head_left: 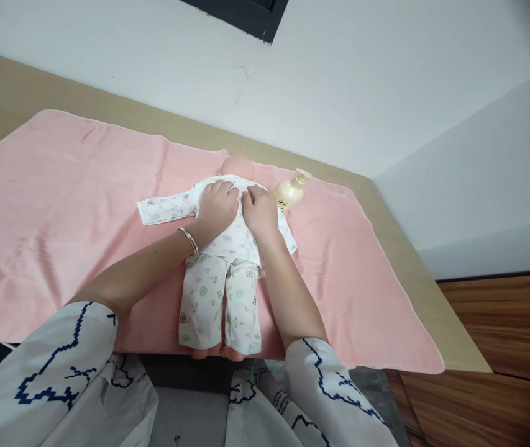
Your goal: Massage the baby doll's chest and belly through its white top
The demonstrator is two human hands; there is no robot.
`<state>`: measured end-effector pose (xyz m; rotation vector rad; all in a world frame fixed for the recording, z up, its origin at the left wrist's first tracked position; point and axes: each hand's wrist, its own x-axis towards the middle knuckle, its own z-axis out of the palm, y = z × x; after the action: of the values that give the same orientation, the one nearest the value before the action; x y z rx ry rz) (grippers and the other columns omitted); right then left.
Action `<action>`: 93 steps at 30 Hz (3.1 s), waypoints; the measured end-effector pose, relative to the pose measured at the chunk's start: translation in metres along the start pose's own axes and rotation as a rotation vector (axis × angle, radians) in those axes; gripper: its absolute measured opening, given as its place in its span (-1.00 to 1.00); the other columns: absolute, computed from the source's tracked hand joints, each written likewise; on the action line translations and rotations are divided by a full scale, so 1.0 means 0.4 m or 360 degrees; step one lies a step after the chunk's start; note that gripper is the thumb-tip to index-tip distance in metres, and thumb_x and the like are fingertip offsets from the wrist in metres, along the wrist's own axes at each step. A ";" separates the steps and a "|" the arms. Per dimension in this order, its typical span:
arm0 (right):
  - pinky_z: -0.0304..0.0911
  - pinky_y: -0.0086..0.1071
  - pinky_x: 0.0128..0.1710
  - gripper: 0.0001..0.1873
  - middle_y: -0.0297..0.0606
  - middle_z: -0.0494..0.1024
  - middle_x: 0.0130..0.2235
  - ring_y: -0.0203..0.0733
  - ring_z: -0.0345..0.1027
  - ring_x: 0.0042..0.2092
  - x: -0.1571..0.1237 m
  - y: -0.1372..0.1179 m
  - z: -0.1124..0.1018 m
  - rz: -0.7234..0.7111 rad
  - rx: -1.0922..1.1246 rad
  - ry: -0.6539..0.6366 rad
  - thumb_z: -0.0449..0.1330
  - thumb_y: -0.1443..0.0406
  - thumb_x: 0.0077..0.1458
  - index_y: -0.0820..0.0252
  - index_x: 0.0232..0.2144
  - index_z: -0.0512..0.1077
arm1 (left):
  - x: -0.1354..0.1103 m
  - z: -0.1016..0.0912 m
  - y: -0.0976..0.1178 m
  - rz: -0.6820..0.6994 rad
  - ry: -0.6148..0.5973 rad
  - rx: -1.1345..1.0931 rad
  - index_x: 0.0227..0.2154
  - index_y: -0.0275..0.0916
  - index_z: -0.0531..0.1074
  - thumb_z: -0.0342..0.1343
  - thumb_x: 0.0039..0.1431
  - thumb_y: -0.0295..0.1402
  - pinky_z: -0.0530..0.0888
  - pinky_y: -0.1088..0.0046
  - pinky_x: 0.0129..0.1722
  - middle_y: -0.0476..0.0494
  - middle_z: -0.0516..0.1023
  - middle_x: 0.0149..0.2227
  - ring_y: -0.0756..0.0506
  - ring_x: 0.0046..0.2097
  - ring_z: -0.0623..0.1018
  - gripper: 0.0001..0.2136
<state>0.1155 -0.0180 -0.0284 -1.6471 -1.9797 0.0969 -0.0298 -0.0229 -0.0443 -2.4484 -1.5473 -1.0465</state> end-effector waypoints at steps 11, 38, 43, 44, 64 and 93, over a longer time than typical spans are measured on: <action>0.28 -0.12 0.00 -0.64 -0.01 0.64 -0.20 0.08 0.44 -0.11 -0.010 -0.011 -0.019 0.0126 -0.0151 0.0112 -0.04 0.28 0.22 0.24 -0.20 0.54 | 0.000 -0.012 0.028 -0.0197 -0.0173 0.0112 -0.11 -0.40 0.49 -0.13 0.30 -0.51 0.39 0.04 -0.03 -0.48 0.54 -0.08 -0.40 0.01 0.47 -0.71; 0.18 -0.09 0.36 -0.47 0.06 0.49 0.24 0.00 0.31 0.33 0.011 0.058 0.019 -0.0148 0.0291 -0.0075 0.01 0.20 0.28 0.38 0.17 0.45 | 0.013 0.025 -0.037 -0.0297 -0.0107 -0.0236 0.04 -0.31 0.48 0.03 0.24 -0.38 0.30 0.05 0.27 -0.38 0.51 0.11 -0.33 0.19 0.45 -0.66; 0.08 0.16 0.39 -0.44 0.01 0.38 0.32 0.10 0.18 0.39 -0.002 0.000 0.000 -0.0220 0.0099 -0.0239 -0.05 0.24 0.29 0.26 0.27 0.34 | 0.029 0.017 -0.068 -0.0246 -0.0182 -0.0284 0.09 -0.29 0.47 0.04 0.24 -0.33 0.33 0.10 0.28 -0.31 0.51 0.15 -0.28 0.20 0.46 -0.61; 0.05 0.22 0.38 -0.44 -0.01 0.35 0.34 0.12 0.14 0.41 -0.006 -0.012 -0.003 -0.0204 0.0071 -0.0275 -0.06 0.26 0.29 0.23 0.28 0.32 | 0.029 0.012 -0.064 -0.0245 -0.0201 -0.0257 0.10 -0.29 0.46 0.03 0.25 -0.33 0.33 0.10 0.28 -0.30 0.51 0.16 -0.28 0.20 0.46 -0.61; 0.18 0.06 0.31 -0.53 0.10 0.45 0.25 0.19 0.29 0.31 -0.052 -0.122 -0.042 0.0023 -0.0258 -0.0306 -0.12 0.32 0.35 0.32 0.13 0.45 | 0.020 -0.012 -0.019 -0.0366 -0.0324 0.0061 0.09 -0.40 0.43 -0.16 0.37 -0.35 0.28 0.06 0.32 -0.44 0.48 0.18 -0.31 0.27 0.40 -0.61; -0.12 0.19 0.43 -0.39 0.04 0.23 0.41 0.11 0.04 0.45 -0.011 -0.021 0.000 0.0078 -0.0031 -0.0318 -0.11 0.23 0.30 0.29 0.32 0.24 | 0.011 -0.012 0.013 -0.0371 -0.0269 -0.0004 -0.08 -0.30 0.52 -0.17 0.38 -0.38 0.29 0.05 0.29 -0.33 0.54 0.10 -0.28 0.22 0.44 -0.66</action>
<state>0.1085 -0.0240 -0.0268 -1.7578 -2.0919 0.2713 -0.0267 -0.0239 -0.0367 -2.4593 -1.9228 -0.8886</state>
